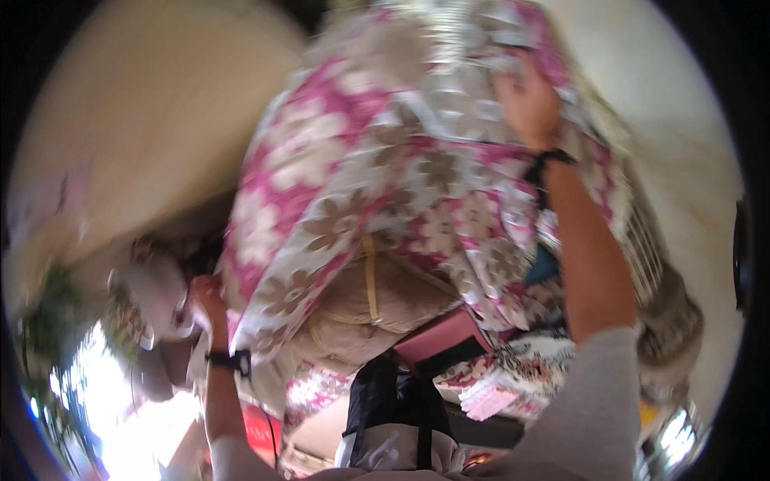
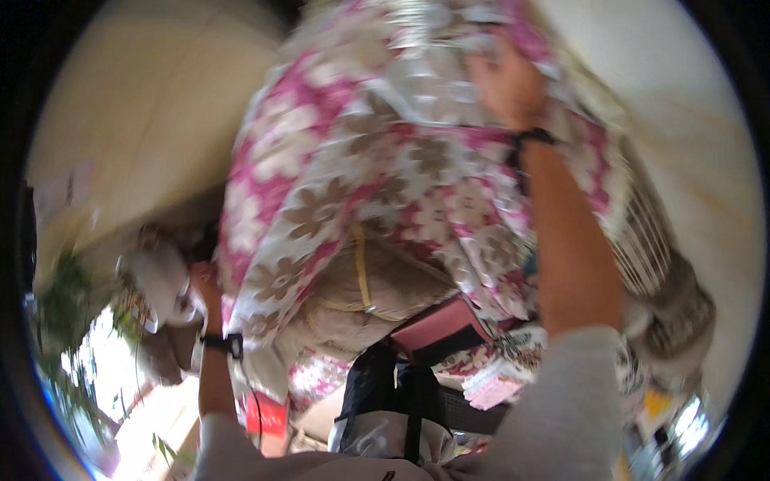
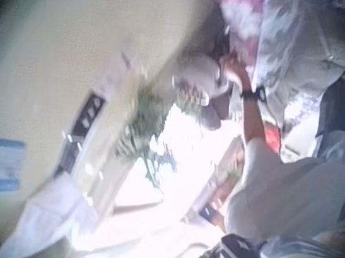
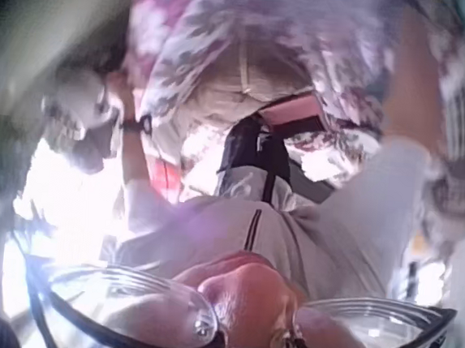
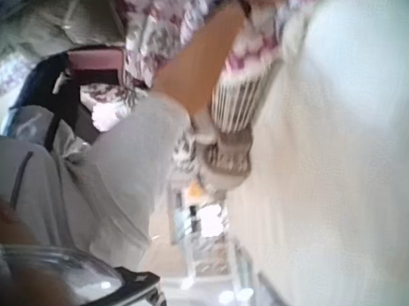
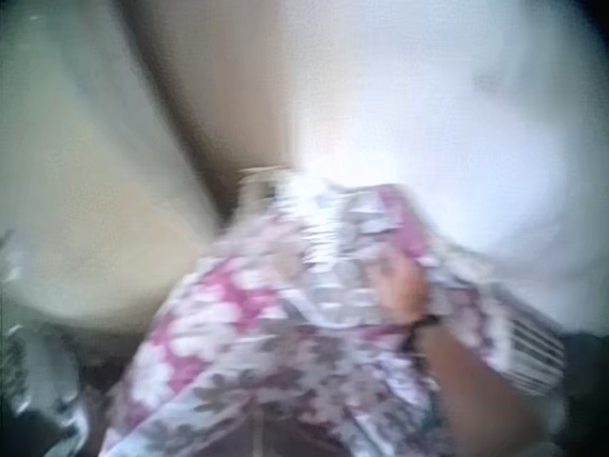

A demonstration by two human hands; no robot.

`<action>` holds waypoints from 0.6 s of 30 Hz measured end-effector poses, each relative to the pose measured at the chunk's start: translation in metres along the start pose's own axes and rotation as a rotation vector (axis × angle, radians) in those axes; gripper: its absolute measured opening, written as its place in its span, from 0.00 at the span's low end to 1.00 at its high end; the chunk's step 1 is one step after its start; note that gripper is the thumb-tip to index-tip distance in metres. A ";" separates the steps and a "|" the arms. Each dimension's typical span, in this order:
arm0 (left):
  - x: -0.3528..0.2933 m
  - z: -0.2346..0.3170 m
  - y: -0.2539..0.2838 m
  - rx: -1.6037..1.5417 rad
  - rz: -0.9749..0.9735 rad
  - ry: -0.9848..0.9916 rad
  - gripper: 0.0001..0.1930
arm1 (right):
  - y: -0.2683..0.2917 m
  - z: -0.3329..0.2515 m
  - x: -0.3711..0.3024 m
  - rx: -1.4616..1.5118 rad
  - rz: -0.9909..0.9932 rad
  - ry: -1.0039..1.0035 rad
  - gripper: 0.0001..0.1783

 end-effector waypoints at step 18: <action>-0.050 0.397 0.001 0.041 0.285 -0.769 0.58 | 0.097 0.019 -0.204 0.340 0.770 -0.401 0.12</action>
Point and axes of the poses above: each hand's wrist, its own x-axis towards the middle knuckle, its own y-axis out of the back of the hand, z = x × y, the point moved 4 cm from there along x, towards the middle knuckle, and after that the axes turned 12 degrees about z, right-handed, at the moved point
